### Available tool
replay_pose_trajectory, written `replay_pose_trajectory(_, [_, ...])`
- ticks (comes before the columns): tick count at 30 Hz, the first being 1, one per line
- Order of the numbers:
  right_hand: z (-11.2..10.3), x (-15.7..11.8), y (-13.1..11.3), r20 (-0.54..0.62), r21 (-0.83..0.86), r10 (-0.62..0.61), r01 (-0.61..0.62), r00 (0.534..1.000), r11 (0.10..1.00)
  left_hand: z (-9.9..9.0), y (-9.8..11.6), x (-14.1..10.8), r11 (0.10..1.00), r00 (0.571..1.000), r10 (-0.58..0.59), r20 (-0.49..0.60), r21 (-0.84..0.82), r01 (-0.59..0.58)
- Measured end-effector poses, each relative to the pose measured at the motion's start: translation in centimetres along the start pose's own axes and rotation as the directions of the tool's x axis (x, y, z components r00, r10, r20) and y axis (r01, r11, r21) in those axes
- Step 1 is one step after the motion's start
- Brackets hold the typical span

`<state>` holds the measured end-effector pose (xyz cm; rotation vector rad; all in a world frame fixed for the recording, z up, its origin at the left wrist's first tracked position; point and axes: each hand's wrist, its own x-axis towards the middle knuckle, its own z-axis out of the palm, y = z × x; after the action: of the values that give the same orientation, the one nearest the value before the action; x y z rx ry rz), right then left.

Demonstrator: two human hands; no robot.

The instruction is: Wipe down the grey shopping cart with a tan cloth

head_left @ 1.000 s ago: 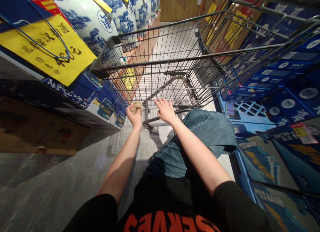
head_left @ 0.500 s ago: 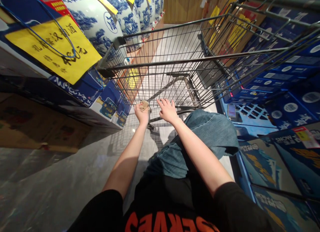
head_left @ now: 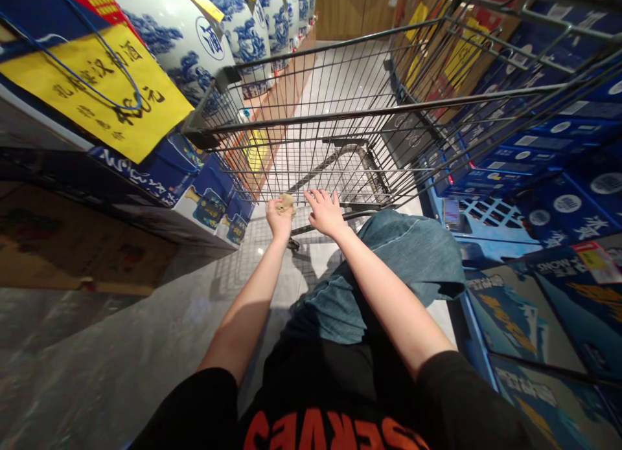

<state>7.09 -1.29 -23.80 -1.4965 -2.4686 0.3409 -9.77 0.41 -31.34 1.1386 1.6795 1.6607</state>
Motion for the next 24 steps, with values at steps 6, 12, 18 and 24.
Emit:
replay_pose_trajectory(6, [-0.4,-0.2,0.3,0.023,0.022,-0.04,0.039,0.999,0.999,2.5,0.7,-1.8,0.985,0.982,-0.122,0.145,-0.104,0.138])
replay_pose_trajectory(12, [-0.2,-0.1,0.5,0.019,0.021,-0.05,0.049,0.999,0.999,1.3,1.5,-2.3,0.94,0.947,-0.213,0.24,-0.212,0.266])
replay_pose_trajectory(18, [-0.3,-0.1,0.6,0.012,0.025,-0.063,0.063,0.998,0.998,0.1,3.1,-2.7,0.809,0.827,-0.308,0.471,-0.328,0.488])
replay_pose_trajectory(24, [-0.1,0.0,0.5,-0.014,0.011,-0.069,0.069,0.997,0.998,-1.1,4.0,-2.6,0.518,0.677,-0.457,0.578,-0.446,0.73])
